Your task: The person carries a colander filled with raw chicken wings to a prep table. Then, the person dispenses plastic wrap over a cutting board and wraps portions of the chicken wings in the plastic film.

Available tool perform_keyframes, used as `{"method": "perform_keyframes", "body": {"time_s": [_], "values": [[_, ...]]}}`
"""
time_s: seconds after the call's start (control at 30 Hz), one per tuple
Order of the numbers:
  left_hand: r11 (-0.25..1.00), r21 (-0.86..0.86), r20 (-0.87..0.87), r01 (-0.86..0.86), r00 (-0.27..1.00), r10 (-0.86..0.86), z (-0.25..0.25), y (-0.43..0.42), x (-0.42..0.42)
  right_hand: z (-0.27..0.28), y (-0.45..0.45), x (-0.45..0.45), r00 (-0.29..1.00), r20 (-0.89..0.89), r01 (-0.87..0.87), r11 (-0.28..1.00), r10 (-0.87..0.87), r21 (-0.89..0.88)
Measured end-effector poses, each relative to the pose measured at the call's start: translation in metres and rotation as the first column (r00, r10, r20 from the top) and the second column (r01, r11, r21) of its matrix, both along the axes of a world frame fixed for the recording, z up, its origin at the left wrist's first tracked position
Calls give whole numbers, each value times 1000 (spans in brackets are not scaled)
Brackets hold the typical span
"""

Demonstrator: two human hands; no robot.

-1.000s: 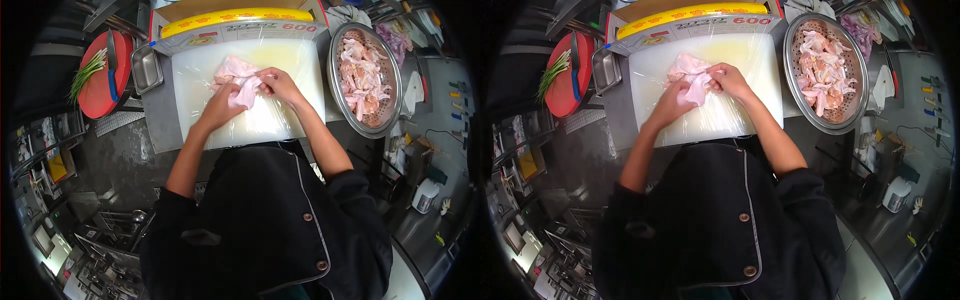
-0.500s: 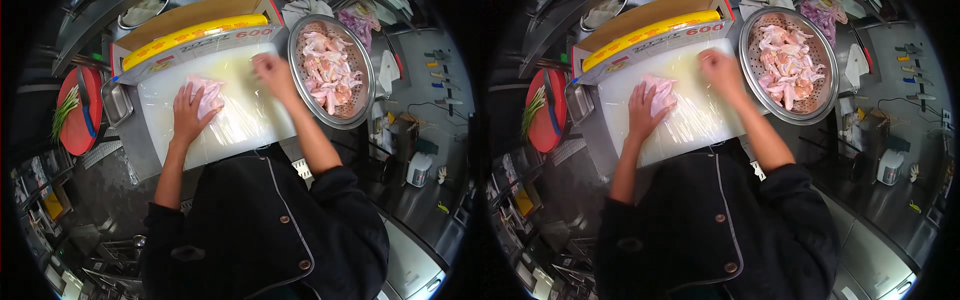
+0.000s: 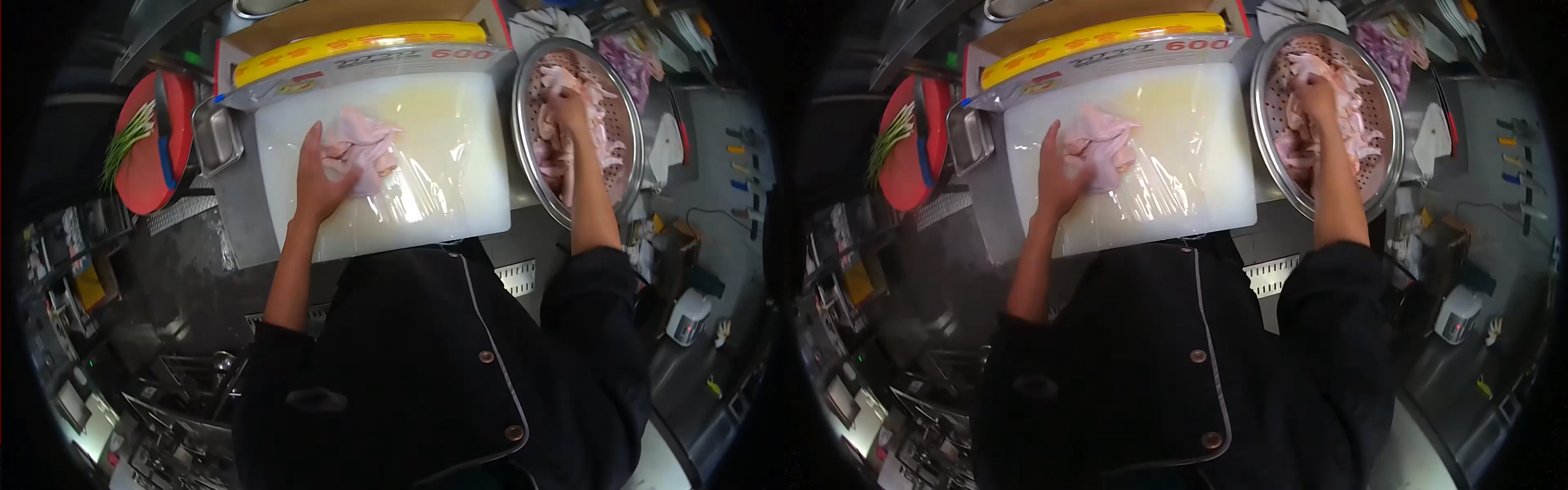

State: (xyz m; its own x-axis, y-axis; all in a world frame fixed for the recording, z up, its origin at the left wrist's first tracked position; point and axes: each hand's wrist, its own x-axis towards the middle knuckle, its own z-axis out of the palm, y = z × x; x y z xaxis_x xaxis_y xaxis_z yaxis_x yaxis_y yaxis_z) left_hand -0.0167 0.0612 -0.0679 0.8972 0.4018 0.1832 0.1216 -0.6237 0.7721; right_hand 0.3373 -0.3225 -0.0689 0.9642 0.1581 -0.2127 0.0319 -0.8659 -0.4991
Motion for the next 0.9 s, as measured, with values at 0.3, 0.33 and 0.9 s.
{"method": "perform_keyframes", "body": {"time_s": [0.3, 0.33, 0.9], "values": [[945, -264, -3, -194, 980, 200, -12, 44, -47, 137, 78, -103, 984, 116, 51, 832, -137, 552], [936, -315, 19, -159, 985, 174, -13, 39, -44, 138, 103, -122, 998, 66, -53, 873, 24, 486], [989, 104, -156, -108, 980, 124, -16, -11, -30, 22, 281, -249, 774, 346, -624, 732, 531, 274]]}}
